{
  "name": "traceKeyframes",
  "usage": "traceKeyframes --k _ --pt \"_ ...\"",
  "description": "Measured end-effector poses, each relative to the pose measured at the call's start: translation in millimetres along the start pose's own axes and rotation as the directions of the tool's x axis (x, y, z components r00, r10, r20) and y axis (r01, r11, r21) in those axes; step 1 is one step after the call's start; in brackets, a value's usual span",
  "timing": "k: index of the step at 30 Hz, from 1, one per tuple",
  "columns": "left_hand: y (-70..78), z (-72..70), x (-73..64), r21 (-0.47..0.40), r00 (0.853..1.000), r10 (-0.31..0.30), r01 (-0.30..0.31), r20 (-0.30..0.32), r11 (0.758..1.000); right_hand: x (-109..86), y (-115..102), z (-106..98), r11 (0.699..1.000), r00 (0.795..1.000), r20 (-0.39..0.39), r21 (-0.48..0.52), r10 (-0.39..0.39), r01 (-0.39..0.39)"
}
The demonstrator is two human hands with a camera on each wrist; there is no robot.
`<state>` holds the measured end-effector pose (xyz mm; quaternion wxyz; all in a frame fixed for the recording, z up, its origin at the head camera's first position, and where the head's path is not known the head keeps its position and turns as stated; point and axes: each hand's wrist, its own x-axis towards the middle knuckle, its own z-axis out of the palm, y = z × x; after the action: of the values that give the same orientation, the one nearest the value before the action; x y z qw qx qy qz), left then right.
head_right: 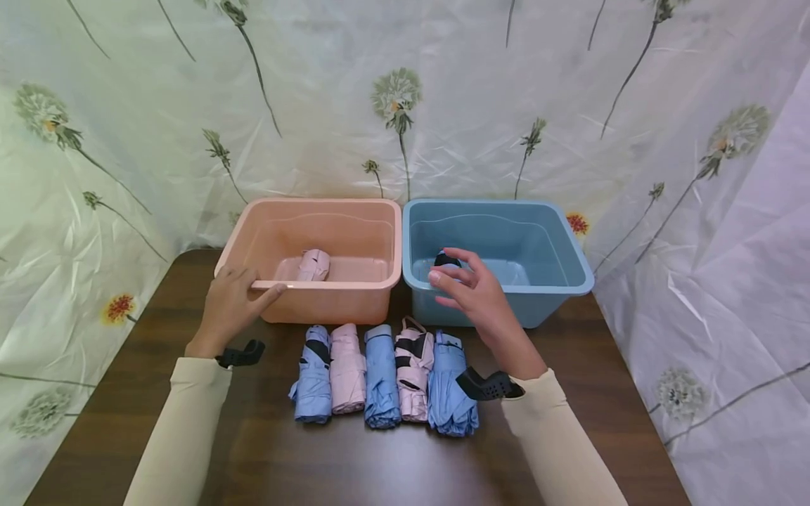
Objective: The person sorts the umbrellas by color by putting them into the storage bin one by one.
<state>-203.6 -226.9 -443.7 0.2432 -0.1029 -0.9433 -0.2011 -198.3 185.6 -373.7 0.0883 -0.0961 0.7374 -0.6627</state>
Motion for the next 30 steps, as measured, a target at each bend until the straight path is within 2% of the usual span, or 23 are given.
traceKeyframes --k 8,13,19,24,30 --pt "-0.7 -0.8 2.6 -0.005 1.0 -0.005 0.005 0.003 1.0 -17.7 7 -11 1.0 1.0 -0.007 0.001 -0.005 0.005" --pt "-0.2 -1.9 1.6 -0.003 1.0 -0.02 0.02 0.017 1.0 -26.9 16 -16 0.999 1.0 -0.016 -0.048 -0.008 0.007" --pt "0.2 -1.2 1.4 -0.003 1.0 -0.018 0.018 0.022 1.0 -41.6 26 -23 0.996 0.999 -0.045 -0.091 0.008 -0.012" --pt "0.8 -2.0 1.1 -0.009 1.0 -0.021 0.022 0.021 1.0 -52.1 33 -26 0.997 0.998 -0.062 -0.078 0.016 -0.021" --pt "-0.3 -1.3 0.5 -0.009 0.999 -0.027 0.027 0.026 1.0 -61.0 44 -27 0.995 0.995 -0.081 -0.073 0.065 -0.071"
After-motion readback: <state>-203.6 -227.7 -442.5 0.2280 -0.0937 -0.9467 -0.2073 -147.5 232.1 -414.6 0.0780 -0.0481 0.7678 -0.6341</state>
